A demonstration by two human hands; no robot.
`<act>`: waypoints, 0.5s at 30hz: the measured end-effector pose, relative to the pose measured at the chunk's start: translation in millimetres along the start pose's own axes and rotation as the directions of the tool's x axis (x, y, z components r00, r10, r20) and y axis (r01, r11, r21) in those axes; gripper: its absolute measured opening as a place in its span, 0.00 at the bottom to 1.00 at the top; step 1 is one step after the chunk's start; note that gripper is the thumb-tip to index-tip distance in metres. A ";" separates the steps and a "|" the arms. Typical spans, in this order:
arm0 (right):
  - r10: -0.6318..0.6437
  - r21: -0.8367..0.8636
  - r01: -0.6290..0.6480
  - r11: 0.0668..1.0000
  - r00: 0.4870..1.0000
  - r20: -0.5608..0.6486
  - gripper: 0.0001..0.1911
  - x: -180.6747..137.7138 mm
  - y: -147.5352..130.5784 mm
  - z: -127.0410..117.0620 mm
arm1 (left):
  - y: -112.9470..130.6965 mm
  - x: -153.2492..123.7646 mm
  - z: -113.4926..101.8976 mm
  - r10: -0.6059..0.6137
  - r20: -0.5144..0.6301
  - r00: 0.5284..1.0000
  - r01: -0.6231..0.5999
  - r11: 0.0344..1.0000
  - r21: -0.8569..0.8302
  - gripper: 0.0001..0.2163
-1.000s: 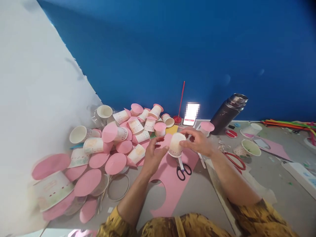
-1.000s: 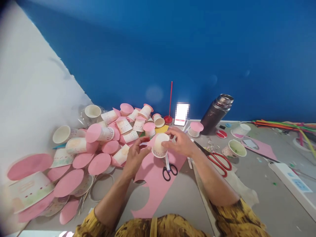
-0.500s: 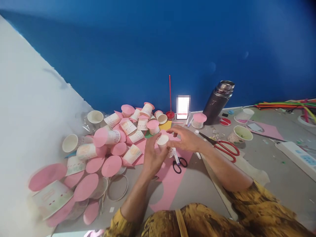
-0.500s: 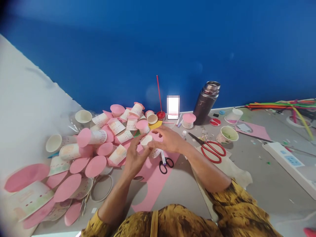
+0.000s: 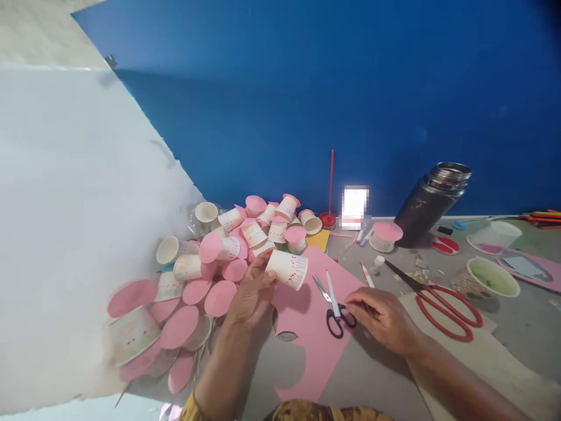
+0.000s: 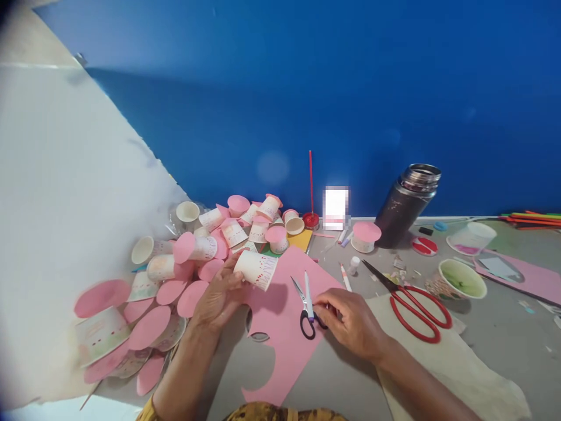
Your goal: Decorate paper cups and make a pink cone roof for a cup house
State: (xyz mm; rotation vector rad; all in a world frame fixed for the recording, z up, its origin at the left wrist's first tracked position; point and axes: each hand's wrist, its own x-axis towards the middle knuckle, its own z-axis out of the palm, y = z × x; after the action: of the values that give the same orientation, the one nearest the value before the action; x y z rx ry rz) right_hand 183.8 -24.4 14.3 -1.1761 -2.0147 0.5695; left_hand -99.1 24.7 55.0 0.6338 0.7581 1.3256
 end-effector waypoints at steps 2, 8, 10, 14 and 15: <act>-0.038 -0.029 0.037 0.999 0.999 -0.034 0.13 -6.4 5.9 11.3 | 4.3 -1.1 -1.7 0.041 -0.012 0.999 -0.041 0.998 0.039 0.24; -0.148 -0.059 0.146 0.987 0.988 -0.032 0.14 -10.8 6.8 25.2 | 22.1 -7.7 -3.8 0.151 -0.035 0.988 -0.146 0.983 0.113 0.24; -0.162 -0.060 0.160 0.985 0.986 -0.034 0.13 -12.6 7.9 26.5 | 26.2 -10.9 -6.8 0.169 -0.060 0.984 -0.162 0.982 0.100 0.24; -0.168 -0.030 0.167 0.986 0.984 -0.053 0.10 -15.7 12.3 25.5 | 35.8 -18.0 -12.0 0.195 -0.097 0.976 -0.186 0.978 0.098 0.24; -0.164 -0.025 0.163 0.986 0.985 -0.060 0.09 -16.1 13.4 24.6 | 39.8 -19.8 -12.4 0.207 -0.102 0.973 -0.197 0.975 0.102 0.24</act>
State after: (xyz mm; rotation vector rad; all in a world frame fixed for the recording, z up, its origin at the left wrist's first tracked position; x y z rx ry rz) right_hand 177.5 -32.4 -16.3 -1.0158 -2.0450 0.4268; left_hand -134.6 10.6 80.9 0.7292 0.8674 1.5301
